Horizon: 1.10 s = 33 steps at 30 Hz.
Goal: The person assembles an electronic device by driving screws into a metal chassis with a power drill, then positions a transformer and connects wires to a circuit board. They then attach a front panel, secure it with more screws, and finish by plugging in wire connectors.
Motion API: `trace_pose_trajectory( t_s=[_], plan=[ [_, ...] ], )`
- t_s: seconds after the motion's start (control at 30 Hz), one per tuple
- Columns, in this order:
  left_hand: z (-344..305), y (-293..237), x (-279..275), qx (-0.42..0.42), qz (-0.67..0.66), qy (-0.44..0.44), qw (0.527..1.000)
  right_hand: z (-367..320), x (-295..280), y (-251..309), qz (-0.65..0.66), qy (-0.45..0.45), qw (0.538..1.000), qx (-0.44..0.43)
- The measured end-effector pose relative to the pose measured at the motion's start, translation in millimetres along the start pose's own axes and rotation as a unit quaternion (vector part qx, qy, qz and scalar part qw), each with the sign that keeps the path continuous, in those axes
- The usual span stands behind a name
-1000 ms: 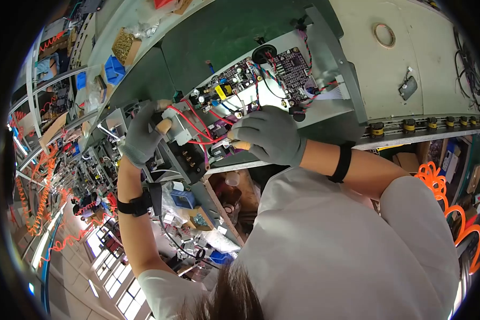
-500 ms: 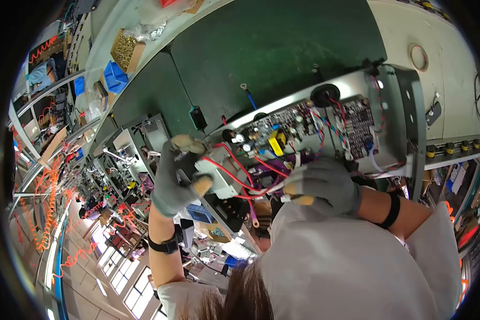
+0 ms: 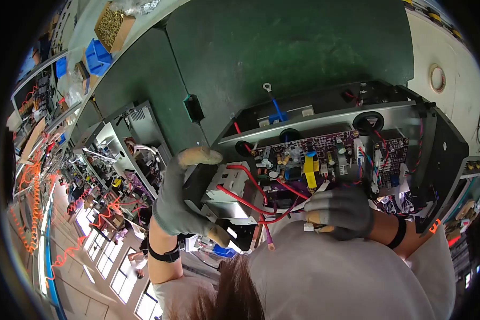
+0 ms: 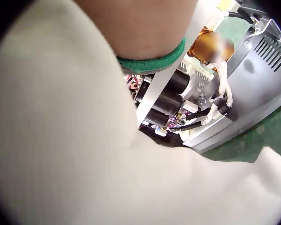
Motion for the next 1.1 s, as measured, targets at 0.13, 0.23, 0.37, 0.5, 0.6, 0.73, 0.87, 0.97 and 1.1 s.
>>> trace_pose_trajectory(
  t_s=[0.13,0.23,0.37,0.5,0.6,0.73,0.87,0.97,1.1],
  plan=[
    [5,-3,-1,0.071,0.038,-0.013,0.997,0,1,2,0.005,-0.012,1.000,-0.002],
    [-4,10,9,0.012,-0.067,-0.081,0.994,0,0,4,-0.004,-0.035,0.999,-0.007],
    [-10,18,16,0.038,-0.201,-0.124,0.971,-1,-2,6,-0.015,-0.027,0.999,-0.013],
    [-14,23,12,0.017,-0.162,-0.134,0.978,-6,-1,8,-0.045,-0.045,0.998,-0.013],
    [-15,19,17,0.006,-0.149,-0.151,0.977,-8,0,7,-0.055,-0.052,0.997,-0.015],
    [-18,19,18,0.003,-0.150,-0.184,0.971,-12,2,6,-0.061,-0.060,0.996,-0.016],
    [-20,18,21,-0.007,-0.168,-0.203,0.965,-13,-1,9,-0.055,-0.070,0.996,-0.023],
    [-21,17,25,-0.015,-0.182,-0.215,0.959,-16,-1,9,-0.055,-0.079,0.995,-0.031],
    [-44,34,23,0.019,-0.159,-0.298,0.941,-13,0,10,-0.051,-0.077,0.995,-0.029]
  ],
)
Point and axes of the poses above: each hand's wrist, its own z-axis towards the middle knuckle, its own x-axis out of the palm, y = z × x, the point moved 9 cm from there along z, towards the middle knuckle, and after that the axes turned 15 degrees about x, right-handed, at the moved point
